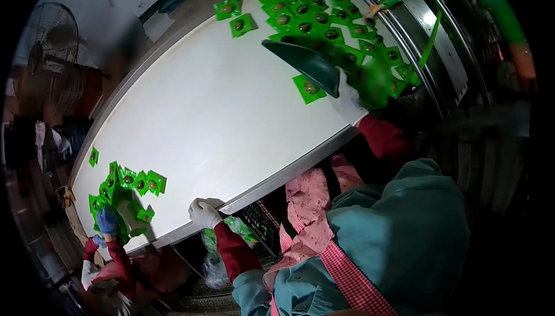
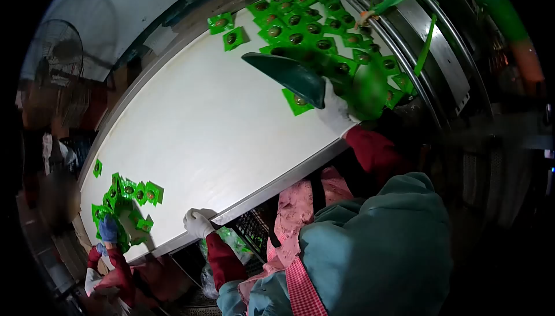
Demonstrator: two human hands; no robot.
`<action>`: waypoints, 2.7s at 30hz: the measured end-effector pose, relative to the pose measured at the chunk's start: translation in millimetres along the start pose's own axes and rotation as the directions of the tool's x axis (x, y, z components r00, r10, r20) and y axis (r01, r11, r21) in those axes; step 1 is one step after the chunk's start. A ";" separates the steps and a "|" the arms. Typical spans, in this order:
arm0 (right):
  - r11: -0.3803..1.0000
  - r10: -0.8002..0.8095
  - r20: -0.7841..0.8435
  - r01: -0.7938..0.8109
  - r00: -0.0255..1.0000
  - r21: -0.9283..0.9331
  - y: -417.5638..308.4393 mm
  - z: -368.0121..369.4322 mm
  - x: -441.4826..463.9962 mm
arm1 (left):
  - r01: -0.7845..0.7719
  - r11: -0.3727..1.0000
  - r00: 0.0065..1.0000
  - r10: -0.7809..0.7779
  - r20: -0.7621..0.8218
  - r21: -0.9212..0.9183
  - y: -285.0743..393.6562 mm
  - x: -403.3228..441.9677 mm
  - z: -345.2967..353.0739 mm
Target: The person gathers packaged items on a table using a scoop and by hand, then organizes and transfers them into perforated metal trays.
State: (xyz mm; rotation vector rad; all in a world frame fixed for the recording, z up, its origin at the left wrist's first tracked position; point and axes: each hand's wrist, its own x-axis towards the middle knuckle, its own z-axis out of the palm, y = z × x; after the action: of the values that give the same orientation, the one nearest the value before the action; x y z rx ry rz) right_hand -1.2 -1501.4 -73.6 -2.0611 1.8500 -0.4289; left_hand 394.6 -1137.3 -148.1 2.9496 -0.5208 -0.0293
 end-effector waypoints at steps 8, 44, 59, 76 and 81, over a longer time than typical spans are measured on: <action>0.990 -0.128 -0.164 0.136 0.978 0.037 90.5 -29.3 14.1 | -0.015 0.998 0.997 0.010 0.077 0.061 28.7 -7.9 9.9; 0.932 0.150 -0.015 -0.147 0.989 -0.331 361.9 -132.5 175.3 | -0.007 0.998 0.999 0.009 -0.039 0.056 293.2 -196.5 15.0; 0.951 -0.309 0.719 0.179 0.623 0.254 113.1 -27.7 107.1 | -0.029 0.999 0.988 0.022 -0.154 -0.045 311.9 -222.2 39.5; 0.892 0.104 0.056 -0.118 0.993 0.436 312.3 -98.0 494.3 | -0.106 0.986 0.969 0.073 -0.237 -0.130 288.3 -232.9 69.7; 0.923 -0.032 0.488 -0.162 0.872 0.349 186.0 -44.3 486.7 | -0.066 0.990 0.973 0.036 -0.226 -0.126 304.3 -233.5 56.0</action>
State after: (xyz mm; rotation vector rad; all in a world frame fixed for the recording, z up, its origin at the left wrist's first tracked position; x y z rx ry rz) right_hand -134.1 -2005.3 -116.3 -1.6430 1.3984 -0.1996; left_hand 69.5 -1348.0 -160.2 2.7612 -0.5382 0.2608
